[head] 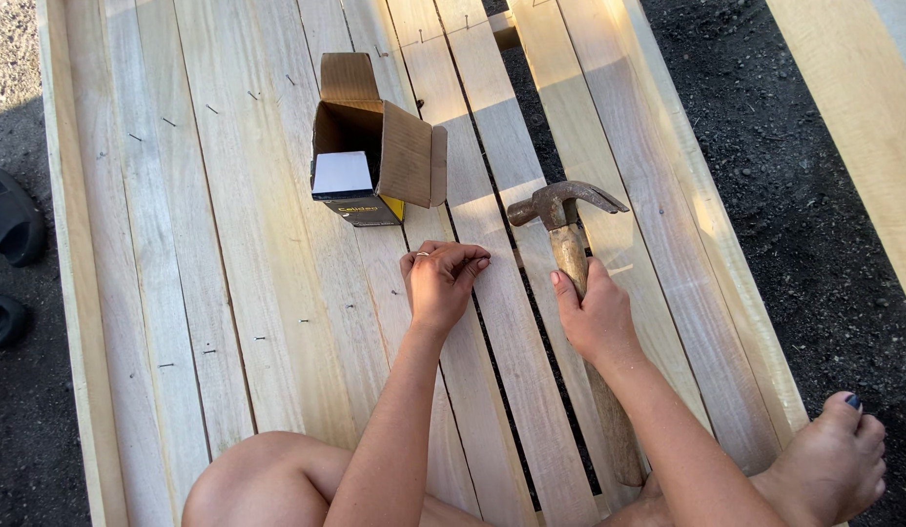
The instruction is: The person sits on a wooden slatted frame outdoors and hammers nails into the planks. They take nails by hand from an open cardboard nail box, position each nail on a plank, and drive it in with a claw hammer, working across different planks.
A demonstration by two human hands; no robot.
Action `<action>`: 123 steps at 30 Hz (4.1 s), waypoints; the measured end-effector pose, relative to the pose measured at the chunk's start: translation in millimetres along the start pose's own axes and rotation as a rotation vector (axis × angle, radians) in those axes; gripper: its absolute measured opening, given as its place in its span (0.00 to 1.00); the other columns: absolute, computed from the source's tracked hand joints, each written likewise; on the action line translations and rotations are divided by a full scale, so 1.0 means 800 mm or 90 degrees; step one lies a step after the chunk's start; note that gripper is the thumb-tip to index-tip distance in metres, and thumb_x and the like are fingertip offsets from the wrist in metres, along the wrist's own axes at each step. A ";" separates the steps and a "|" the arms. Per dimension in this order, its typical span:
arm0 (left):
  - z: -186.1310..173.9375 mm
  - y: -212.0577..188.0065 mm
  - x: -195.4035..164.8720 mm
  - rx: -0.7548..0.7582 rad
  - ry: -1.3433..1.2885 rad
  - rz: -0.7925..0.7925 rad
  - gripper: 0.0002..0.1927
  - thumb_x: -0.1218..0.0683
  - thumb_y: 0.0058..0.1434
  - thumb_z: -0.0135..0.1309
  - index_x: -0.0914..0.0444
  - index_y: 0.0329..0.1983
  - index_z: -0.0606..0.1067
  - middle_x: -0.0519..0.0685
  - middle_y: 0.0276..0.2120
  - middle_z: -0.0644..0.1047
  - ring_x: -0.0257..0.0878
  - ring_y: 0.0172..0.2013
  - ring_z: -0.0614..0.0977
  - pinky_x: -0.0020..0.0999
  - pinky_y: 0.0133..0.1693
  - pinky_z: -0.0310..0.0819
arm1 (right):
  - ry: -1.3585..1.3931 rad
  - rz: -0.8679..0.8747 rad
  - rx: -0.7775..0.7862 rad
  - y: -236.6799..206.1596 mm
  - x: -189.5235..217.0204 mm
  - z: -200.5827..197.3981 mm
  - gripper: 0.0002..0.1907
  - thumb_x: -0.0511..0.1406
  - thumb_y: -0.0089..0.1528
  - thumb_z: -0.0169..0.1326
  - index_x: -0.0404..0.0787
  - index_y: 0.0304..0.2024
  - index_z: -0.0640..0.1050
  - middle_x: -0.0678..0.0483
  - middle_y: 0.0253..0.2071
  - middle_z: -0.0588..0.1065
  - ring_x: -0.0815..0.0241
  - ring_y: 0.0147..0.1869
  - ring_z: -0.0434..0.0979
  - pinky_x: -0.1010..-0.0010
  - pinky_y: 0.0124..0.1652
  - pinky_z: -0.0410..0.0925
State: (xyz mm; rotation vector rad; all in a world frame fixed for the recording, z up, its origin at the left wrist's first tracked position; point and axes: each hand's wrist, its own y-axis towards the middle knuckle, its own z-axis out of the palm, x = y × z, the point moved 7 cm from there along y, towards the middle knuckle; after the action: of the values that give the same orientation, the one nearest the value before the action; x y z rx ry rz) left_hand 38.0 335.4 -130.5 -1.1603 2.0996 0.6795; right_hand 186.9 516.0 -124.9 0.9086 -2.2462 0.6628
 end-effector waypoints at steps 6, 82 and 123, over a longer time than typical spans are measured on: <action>-0.001 0.000 -0.006 -0.001 0.013 0.024 0.03 0.50 0.57 0.65 0.51 0.33 0.84 0.35 0.33 0.84 0.34 0.45 0.79 0.40 0.53 0.57 | -0.006 -0.026 -0.011 -0.001 0.011 -0.003 0.20 0.46 0.66 0.53 0.34 0.41 0.73 0.39 0.30 0.78 0.37 0.37 0.81 0.50 0.37 0.71; -0.002 -0.009 0.006 -0.012 0.101 0.077 0.24 0.64 0.58 0.48 0.51 0.54 0.81 0.43 0.63 0.76 0.46 0.70 0.67 0.51 0.69 0.57 | -0.055 -0.170 0.039 -0.044 0.086 -0.083 0.17 0.46 0.64 0.52 0.38 0.40 0.75 0.43 0.16 0.72 0.43 0.19 0.77 0.54 0.25 0.67; -0.129 0.252 0.023 0.192 0.521 -0.097 0.13 0.64 0.55 0.58 0.64 0.44 0.82 0.60 0.47 0.80 0.55 0.49 0.81 0.46 0.48 0.78 | -0.132 0.010 -0.033 0.034 0.038 0.004 0.23 0.50 0.66 0.53 0.35 0.38 0.70 0.35 0.30 0.78 0.28 0.38 0.79 0.40 0.38 0.70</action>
State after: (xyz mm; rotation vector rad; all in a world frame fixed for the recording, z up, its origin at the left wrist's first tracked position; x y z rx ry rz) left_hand -173.7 350.6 -49.0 -1.5572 2.5883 -0.2466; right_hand 148.0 518.3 -111.9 0.9743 -2.4434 0.5342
